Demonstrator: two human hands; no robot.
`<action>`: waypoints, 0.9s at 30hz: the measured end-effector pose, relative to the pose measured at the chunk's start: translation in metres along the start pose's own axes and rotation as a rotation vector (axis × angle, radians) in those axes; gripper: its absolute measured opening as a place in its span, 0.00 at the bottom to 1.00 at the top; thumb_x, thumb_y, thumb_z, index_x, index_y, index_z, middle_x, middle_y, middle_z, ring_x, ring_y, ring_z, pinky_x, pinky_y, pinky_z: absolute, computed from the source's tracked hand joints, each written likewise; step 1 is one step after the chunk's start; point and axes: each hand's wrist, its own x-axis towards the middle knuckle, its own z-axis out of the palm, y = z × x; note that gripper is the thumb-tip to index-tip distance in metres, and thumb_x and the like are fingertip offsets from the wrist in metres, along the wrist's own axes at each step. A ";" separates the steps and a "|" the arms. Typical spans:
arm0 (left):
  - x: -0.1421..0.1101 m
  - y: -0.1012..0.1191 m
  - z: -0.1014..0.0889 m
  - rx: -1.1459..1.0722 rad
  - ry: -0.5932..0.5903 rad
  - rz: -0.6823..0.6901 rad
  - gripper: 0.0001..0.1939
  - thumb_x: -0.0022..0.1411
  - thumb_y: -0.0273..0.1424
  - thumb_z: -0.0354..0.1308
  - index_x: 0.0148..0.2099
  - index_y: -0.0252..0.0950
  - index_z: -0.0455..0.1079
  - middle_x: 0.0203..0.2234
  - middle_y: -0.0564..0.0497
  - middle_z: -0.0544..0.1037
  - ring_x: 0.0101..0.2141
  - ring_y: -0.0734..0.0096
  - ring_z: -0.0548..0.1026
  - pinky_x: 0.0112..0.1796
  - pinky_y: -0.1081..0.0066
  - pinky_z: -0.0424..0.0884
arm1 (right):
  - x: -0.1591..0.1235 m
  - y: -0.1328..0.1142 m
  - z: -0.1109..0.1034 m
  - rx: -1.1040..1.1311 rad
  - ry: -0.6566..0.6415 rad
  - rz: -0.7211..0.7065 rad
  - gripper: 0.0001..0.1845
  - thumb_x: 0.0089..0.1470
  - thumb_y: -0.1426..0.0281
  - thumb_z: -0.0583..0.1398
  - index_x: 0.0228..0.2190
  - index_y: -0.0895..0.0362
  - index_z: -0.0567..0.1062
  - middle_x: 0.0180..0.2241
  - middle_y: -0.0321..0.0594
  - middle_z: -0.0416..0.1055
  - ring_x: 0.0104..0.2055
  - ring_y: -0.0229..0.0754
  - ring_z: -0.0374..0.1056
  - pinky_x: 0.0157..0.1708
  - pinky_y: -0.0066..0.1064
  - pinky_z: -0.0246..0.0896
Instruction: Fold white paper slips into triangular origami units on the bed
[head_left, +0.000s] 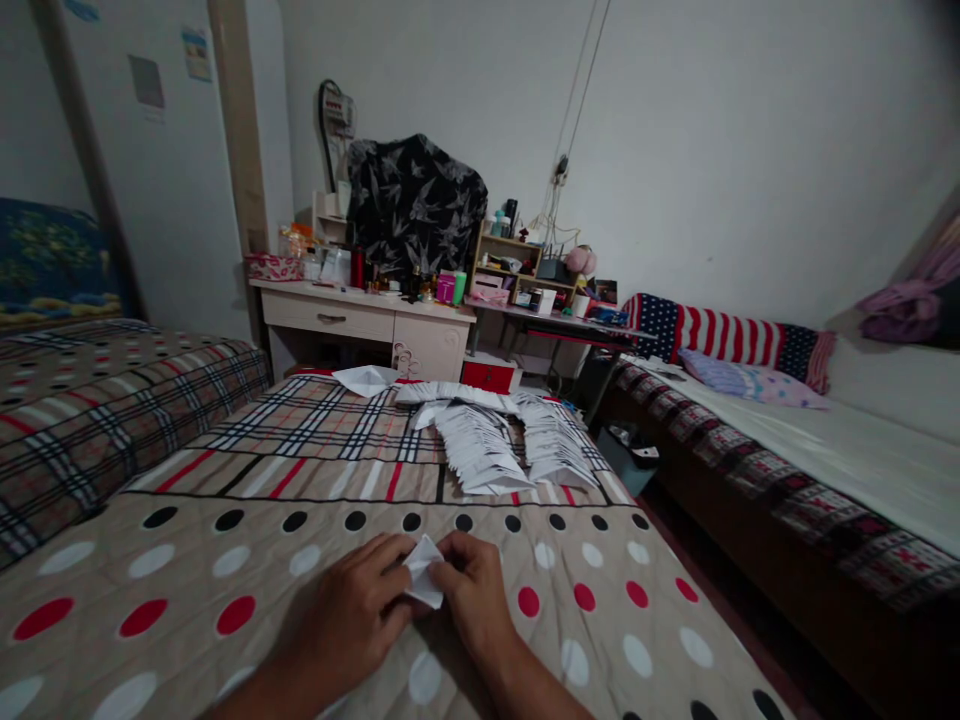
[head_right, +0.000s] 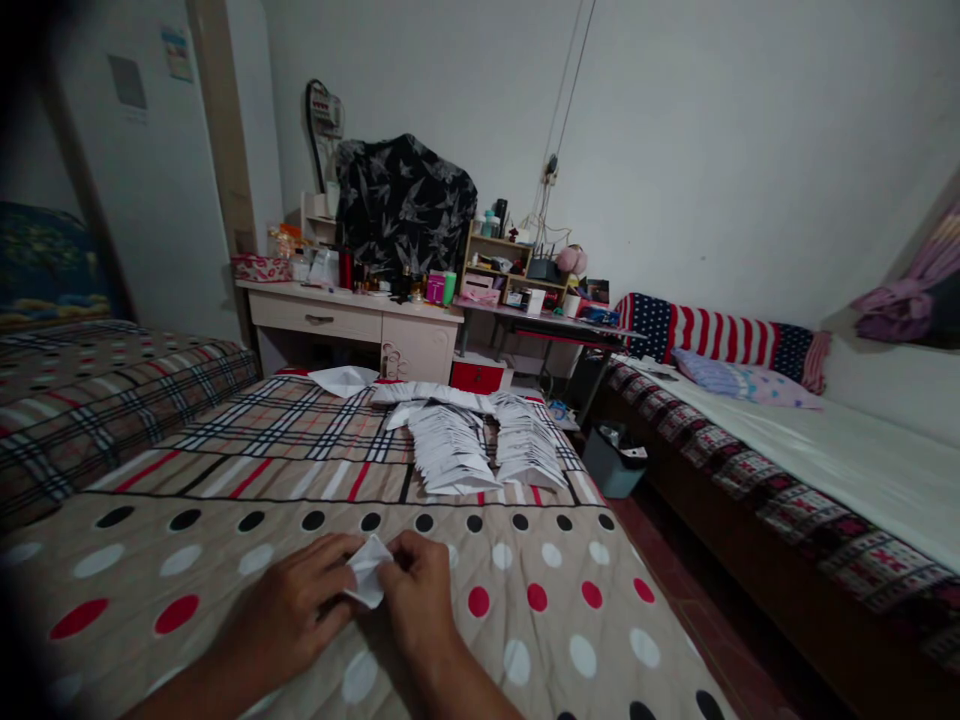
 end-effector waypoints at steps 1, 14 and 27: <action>0.000 -0.001 0.001 -0.063 0.026 -0.006 0.09 0.52 0.20 0.54 0.31 0.37 0.72 0.44 0.46 0.77 0.44 0.59 0.76 0.44 0.61 0.75 | 0.000 -0.002 0.000 0.036 -0.013 0.007 0.02 0.37 0.74 0.56 0.18 0.58 0.69 0.17 0.31 0.61 0.22 0.35 0.55 0.22 0.26 0.47; 0.011 0.003 -0.004 -0.418 0.124 -0.327 0.04 0.50 0.21 0.58 0.27 0.35 0.70 0.23 0.53 0.74 0.27 0.71 0.71 0.31 0.74 0.65 | -0.008 -0.014 0.001 0.074 -0.027 -0.187 0.18 0.49 0.61 0.67 0.40 0.55 0.74 0.38 0.42 0.70 0.39 0.44 0.66 0.34 0.32 0.60; 0.011 -0.002 0.005 -0.607 0.272 -0.194 0.02 0.59 0.25 0.62 0.36 0.34 0.76 0.37 0.47 0.77 0.39 0.68 0.75 0.41 0.71 0.70 | -0.004 -0.013 0.000 0.177 -0.087 -0.216 0.06 0.52 0.67 0.65 0.25 0.54 0.77 0.41 0.42 0.70 0.46 0.47 0.66 0.48 0.40 0.57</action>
